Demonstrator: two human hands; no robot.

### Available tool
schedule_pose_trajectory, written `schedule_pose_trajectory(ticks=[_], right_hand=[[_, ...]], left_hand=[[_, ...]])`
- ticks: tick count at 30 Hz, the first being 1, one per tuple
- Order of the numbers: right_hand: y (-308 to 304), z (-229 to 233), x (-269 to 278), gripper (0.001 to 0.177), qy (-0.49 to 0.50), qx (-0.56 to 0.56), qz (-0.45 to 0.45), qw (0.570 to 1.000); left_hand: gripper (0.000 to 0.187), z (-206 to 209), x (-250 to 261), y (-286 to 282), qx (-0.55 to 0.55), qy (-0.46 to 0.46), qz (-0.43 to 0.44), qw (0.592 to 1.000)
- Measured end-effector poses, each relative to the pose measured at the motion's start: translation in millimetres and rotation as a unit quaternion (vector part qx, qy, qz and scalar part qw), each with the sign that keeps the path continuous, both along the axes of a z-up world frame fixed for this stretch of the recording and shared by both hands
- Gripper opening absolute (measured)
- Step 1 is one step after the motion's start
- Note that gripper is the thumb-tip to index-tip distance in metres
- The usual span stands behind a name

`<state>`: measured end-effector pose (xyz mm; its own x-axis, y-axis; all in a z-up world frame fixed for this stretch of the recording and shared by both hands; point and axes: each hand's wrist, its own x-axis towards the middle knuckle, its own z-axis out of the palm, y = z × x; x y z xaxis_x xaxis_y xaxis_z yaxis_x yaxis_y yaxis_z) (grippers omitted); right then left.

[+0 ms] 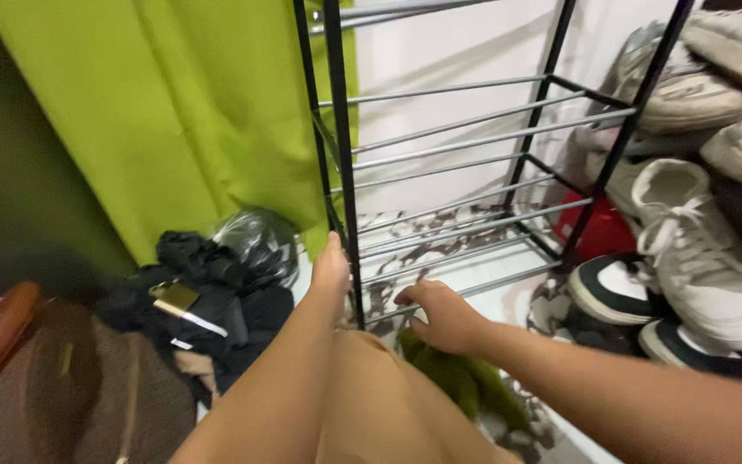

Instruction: The person assembles a black metal rack by inserting horizontal rods into side frames, then wipes the assembled rack with a green cloth. The person handles metal rods, the rack frame, and a cloth while sitting on the floor.

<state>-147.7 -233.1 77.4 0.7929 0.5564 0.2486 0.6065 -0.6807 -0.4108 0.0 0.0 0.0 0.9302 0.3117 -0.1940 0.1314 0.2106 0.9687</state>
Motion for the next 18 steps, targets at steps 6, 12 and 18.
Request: schedule_pose_trajectory(ticks=[6, 12, 18], right_hand=[[16, -44, 45, 0.041, 0.028, -0.068, 0.085, 0.994], [45, -69, 54, 0.048, 0.096, -0.173, 0.016, 0.98], [63, -80, 65, 0.026, 0.09, -0.158, 0.002, 0.983]], left_hand=[[0.014, -28, -50, 27, -0.114, -0.053, -0.15, 0.981], [0.041, -15, -60, 7, 0.325, 0.064, -0.308, 0.892], [0.065, -9, -58, 2, 0.477, 0.106, -0.252, 0.835]])
